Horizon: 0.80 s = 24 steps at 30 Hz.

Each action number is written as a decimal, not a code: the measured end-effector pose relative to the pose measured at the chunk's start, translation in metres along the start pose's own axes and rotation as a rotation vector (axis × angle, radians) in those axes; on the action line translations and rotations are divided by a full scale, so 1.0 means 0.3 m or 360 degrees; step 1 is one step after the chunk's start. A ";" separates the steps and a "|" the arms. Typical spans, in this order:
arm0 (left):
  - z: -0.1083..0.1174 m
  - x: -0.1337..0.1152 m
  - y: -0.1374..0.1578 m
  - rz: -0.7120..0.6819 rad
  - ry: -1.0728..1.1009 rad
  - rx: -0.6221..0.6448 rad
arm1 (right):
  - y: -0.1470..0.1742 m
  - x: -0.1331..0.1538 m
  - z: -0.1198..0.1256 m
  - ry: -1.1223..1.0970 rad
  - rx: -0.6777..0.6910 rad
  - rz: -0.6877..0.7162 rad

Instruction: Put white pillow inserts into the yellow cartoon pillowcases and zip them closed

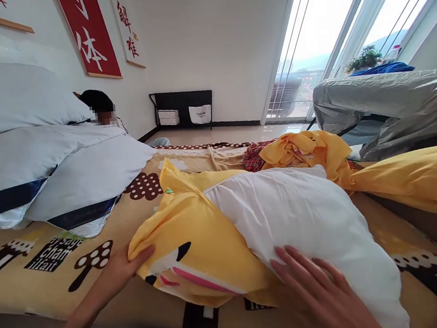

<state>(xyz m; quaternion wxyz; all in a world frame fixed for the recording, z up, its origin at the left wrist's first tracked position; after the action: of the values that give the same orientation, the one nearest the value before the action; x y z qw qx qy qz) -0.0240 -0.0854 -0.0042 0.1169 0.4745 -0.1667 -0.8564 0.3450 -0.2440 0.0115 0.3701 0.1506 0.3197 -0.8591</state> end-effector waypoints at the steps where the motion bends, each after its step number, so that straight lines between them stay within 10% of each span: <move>1: -0.005 -0.031 0.006 -0.0059 0.0139 0.0009 | 0.021 -0.001 -0.017 0.0036 0.0015 -0.0095; 5: -0.012 -0.133 0.018 -0.0213 0.0620 -0.0061 | 0.056 -0.111 -0.064 0.0225 0.0017 -0.0343; 10: 0.028 -0.182 0.046 -0.0498 0.0311 -0.0315 | 0.060 -0.191 -0.037 0.0561 -0.0035 -0.0456; 19: 0.037 0.019 0.022 0.0319 0.0427 0.0443 | 0.034 -0.023 0.015 -0.0134 -0.0286 -0.0404; 24: -0.006 -0.051 0.023 0.0218 0.0443 0.0543 | -0.147 0.116 0.085 -0.0443 -0.0468 0.0052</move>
<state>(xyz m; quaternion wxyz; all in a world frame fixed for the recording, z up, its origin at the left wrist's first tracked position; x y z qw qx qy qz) -0.0143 -0.0866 0.0095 0.1145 0.5887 -0.3233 -0.7320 0.2884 -0.2566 0.0326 0.4425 -0.0199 0.3850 -0.8097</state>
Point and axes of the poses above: each hand's wrist, its own y-axis away from the middle knuckle, its own z-axis out of the back of the hand, x = y × z, the point moved 6 cm from there along -y, towards the middle knuckle, and after that the axes turned 15 degrees about z, right-handed, at the moved point
